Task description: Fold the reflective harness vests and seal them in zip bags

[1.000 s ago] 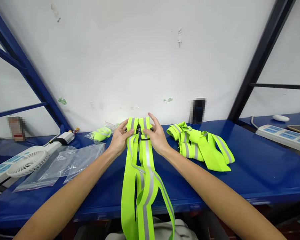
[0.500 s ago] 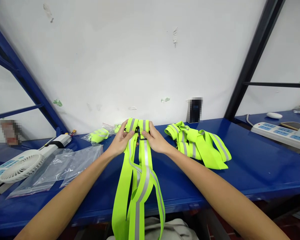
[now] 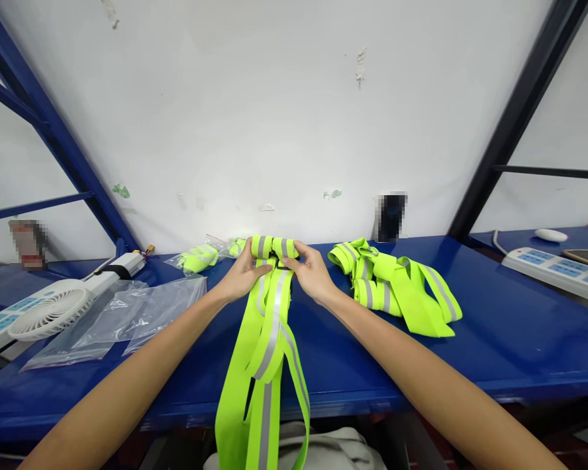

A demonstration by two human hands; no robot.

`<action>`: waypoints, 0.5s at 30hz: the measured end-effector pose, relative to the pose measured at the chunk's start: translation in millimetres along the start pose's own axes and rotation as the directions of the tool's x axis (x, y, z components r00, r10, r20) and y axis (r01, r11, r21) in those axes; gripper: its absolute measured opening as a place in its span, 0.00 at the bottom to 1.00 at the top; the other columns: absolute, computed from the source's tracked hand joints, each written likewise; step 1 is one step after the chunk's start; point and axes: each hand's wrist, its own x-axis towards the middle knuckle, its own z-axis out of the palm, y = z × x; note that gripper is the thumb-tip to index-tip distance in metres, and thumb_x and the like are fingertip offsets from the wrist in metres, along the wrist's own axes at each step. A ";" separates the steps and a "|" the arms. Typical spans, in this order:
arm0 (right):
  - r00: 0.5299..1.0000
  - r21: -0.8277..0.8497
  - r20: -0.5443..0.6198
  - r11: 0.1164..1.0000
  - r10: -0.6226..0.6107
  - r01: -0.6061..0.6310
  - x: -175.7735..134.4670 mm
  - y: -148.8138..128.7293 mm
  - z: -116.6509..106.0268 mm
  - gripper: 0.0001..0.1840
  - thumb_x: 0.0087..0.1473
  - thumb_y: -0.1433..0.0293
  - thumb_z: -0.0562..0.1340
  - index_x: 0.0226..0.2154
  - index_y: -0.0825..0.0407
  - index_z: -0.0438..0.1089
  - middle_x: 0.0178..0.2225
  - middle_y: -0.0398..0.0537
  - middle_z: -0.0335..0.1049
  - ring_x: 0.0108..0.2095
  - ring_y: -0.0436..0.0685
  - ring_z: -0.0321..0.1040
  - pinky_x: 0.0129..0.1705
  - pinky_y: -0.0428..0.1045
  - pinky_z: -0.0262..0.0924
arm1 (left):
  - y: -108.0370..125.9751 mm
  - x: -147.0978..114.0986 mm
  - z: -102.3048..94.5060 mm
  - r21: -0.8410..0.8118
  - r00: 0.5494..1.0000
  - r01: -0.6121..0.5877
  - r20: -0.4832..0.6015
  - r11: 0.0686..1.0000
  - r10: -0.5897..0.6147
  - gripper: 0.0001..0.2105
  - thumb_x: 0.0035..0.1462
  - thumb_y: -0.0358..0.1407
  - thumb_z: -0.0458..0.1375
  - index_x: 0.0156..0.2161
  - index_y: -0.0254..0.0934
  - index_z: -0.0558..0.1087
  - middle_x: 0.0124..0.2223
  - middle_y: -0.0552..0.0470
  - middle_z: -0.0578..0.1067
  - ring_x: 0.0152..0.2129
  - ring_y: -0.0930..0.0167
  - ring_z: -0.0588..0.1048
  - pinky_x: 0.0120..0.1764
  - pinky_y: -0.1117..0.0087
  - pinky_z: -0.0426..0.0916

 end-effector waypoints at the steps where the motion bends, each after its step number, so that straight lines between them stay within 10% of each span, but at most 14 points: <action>1: 0.999 0.033 -0.009 0.998 0.053 -0.052 -1.3 -1.1 2.2 0.18 0.49 0.65 0.67 0.44 0.50 0.75 0.44 0.47 0.77 0.41 0.60 0.73 0.43 0.54 0.68 | -0.4 0.7 0.0 -0.005 1.000 -0.005 -0.018 1.000 0.005 0.23 0.54 0.33 0.62 0.54 0.40 0.60 0.50 0.49 0.71 0.48 0.65 0.72 0.52 0.63 0.67; 8: 0.992 0.036 -0.079 0.995 0.094 -0.092 -1.0 4.1 5.4 0.21 0.45 0.67 0.67 0.44 0.51 0.78 0.40 0.46 0.79 0.36 0.59 0.73 0.38 0.53 0.68 | 2.4 2.3 -2.7 0.057 0.993 0.018 -0.113 0.998 -0.012 0.14 0.49 0.27 0.58 0.40 0.39 0.62 0.36 0.57 0.64 0.36 0.72 0.66 0.44 0.71 0.63; 15: 0.986 -0.088 -0.166 0.996 -0.034 0.020 3.0 6.1 -3.0 0.14 0.43 0.72 0.64 0.35 0.49 0.81 0.40 0.45 0.81 0.48 0.62 0.74 0.56 0.57 0.64 | 14.9 -1.1 11.5 -0.298 0.977 0.165 -0.084 0.940 -0.198 0.12 0.57 0.43 0.61 0.38 0.39 0.65 0.35 0.56 0.67 0.32 0.72 0.68 0.38 0.70 0.65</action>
